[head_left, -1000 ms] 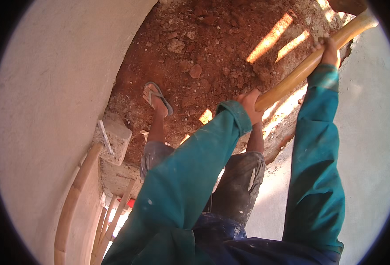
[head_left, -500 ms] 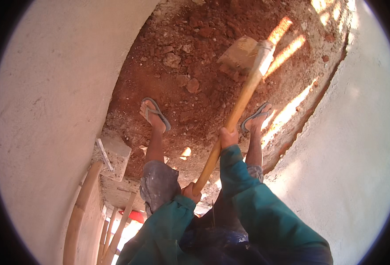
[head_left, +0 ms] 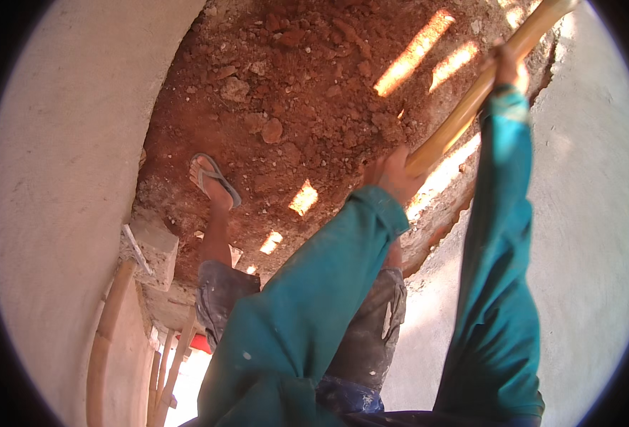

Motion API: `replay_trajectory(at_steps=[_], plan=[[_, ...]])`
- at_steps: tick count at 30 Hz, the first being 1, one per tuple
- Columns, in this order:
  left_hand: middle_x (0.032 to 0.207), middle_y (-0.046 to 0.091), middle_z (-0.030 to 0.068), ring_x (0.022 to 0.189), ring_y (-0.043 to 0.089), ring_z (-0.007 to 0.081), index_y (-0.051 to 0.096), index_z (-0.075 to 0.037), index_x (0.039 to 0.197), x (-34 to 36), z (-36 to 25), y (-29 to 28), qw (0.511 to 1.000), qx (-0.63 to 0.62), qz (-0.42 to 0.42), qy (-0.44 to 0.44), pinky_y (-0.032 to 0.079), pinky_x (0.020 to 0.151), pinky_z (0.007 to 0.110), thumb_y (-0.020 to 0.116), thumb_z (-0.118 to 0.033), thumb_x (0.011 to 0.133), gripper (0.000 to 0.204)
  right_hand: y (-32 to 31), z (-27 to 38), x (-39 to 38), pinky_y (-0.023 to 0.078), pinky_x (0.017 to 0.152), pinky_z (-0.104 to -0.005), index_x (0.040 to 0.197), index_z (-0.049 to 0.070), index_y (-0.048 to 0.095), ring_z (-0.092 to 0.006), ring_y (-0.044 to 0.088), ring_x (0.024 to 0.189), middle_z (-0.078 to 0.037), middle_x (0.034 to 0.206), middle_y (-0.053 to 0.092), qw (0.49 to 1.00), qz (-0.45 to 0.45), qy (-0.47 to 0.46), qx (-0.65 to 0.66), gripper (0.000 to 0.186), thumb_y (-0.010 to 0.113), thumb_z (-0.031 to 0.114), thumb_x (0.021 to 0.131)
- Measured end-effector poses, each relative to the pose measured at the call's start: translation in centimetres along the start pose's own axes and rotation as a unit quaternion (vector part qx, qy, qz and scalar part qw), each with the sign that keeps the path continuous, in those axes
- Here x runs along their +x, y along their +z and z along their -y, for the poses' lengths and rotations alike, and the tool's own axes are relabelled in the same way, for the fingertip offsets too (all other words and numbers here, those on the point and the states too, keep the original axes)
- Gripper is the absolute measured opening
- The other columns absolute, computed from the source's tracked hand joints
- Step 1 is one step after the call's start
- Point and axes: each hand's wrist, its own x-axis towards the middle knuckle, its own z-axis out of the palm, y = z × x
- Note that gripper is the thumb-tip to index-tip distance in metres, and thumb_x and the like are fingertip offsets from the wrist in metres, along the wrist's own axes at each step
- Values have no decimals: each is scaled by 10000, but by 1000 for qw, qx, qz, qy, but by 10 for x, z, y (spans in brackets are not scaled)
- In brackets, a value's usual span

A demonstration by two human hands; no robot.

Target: The person uses a hoe to break up and move soil and rubble in a narrow construction area.

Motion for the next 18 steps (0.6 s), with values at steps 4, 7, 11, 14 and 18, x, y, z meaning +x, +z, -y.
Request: replay_trajectory(at_steps=[4,7,11,14,18], plan=[[800,620,217,779,606,383,558,-44,891,-168,121,-3,975,39,40,-216,484,659,436,682,-331,706,363,28,-187,-146,451,365,-321,782,-3,496,-201,502,384,-96,543,518,943,-40,324,-64,136,569,101,734],[827,622,216,805,615,366,553,-36,901,-215,108,-16,947,94,106,-289,482,721,430,672,-290,709,340,15,-185,-195,418,352,-314,811,6,485,-194,488,390,-96,615,537,953,28,298,58,139,567,56,710],[785,619,210,740,593,403,560,-50,856,-224,111,-5,976,66,57,-198,486,655,452,694,-267,688,305,6,-136,-194,430,356,-297,874,1,492,-169,492,411,-87,628,521,979,45,190,62,192,569,80,717],[756,613,202,702,591,401,554,-60,850,-153,74,10,996,65,-48,-22,493,598,442,717,-242,664,308,-5,-59,-136,431,358,-297,899,32,442,-157,473,402,-76,587,487,979,88,81,163,204,559,94,744],[776,608,207,729,585,415,532,-53,886,-15,-18,34,994,-39,-26,96,468,612,449,709,-264,665,353,-25,66,-14,405,396,-287,829,2,454,-150,429,454,-62,621,446,999,-22,-41,8,154,522,140,826]])
